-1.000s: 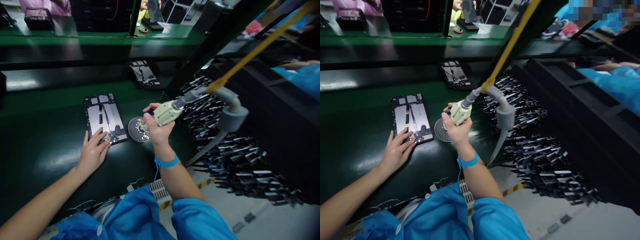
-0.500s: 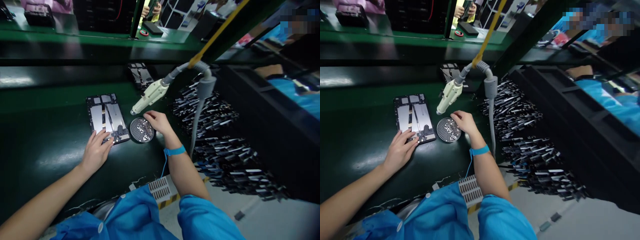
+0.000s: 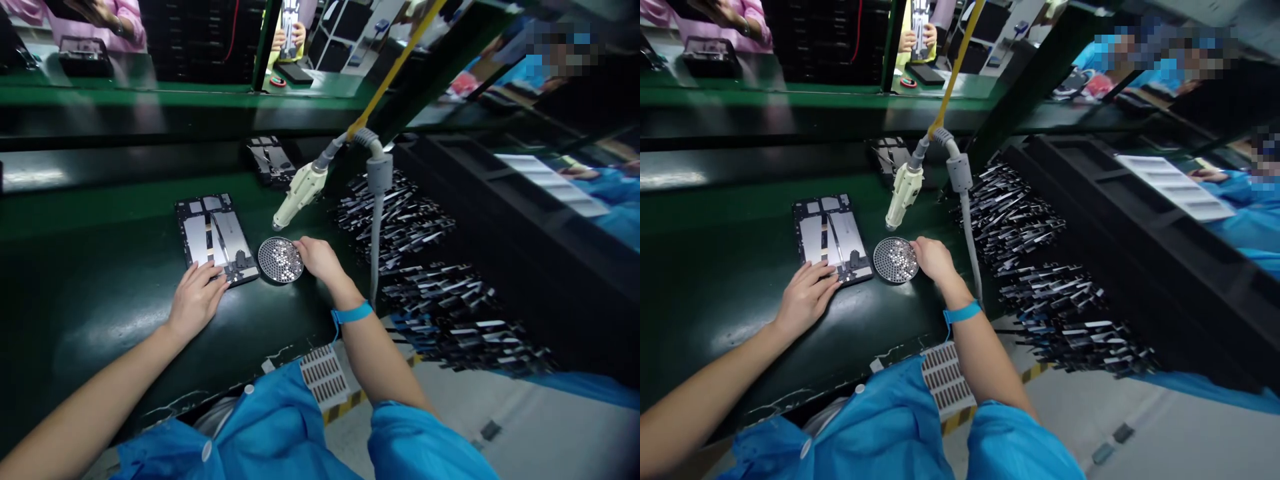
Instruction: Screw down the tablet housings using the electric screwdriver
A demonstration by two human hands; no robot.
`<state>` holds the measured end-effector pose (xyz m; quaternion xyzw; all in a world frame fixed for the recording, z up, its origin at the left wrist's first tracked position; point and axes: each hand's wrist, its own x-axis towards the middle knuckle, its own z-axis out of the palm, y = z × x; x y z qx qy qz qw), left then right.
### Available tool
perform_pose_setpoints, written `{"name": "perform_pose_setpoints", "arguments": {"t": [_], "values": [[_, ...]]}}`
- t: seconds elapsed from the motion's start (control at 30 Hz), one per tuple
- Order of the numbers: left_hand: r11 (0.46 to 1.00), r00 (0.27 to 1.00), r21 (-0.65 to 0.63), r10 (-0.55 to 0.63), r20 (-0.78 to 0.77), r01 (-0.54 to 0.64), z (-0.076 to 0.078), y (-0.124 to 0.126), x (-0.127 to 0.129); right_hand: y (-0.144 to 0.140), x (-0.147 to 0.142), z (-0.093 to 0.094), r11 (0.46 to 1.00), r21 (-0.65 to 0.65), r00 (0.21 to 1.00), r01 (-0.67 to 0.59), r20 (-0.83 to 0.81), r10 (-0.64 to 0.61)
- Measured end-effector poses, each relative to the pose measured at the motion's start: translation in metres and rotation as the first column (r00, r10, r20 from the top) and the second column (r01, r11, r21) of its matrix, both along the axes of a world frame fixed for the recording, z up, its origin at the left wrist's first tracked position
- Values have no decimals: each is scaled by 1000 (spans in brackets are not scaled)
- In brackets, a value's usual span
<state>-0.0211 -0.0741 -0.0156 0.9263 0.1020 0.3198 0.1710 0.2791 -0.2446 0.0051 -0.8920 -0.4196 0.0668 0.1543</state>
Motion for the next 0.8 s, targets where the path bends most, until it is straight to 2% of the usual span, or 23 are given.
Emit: {"name": "perform_pose_setpoints", "arguments": {"t": [0.27, 0.4, 0.47, 0.53, 0.57, 0.6, 0.63, 0.7, 0.8], "values": [[999, 1000, -34, -19, -11, 18, 2, 3, 0, 1, 3, -6, 979, 164, 990, -117, -55, 127], [1000, 999, -12, -21, -28, 21, 2, 2, 0, 10, 11, 4, 946, 307, 989, -102, -74, 131], [1000, 999, -1, -22, -39, 22, 1, 1, -1, 22, 6, 18, 873, 481, 978, -84, -128, 164], [1000, 999, -2, -19, -48, 19, 2, 0, -1, 41, -7, 34, 715, 696, 923, -63, -232, 306], [1000, 998, -3, -16, -55, 16, 2, 0, -2, 51, -16, 42, 649, 759, 877, -58, -271, 396], [1000, 998, -4, -17, -66, 16, 2, 0, -2, 62, -25, 49, 604, 797, 844, -28, -305, 441], [1000, 997, -5, -20, -78, 19, 3, 0, -2, 71, -35, 54, 581, 814, 822, 15, -341, 456], [999, 995, -9, -32, -99, 31, 5, 0, -3, 85, -49, 61, 513, 850, 827, 117, -370, 423], [999, 992, -18, -52, -111, 51, 6, 2, -3, 90, -56, 57, 428, 884, 886, 191, -342, 312]]}}
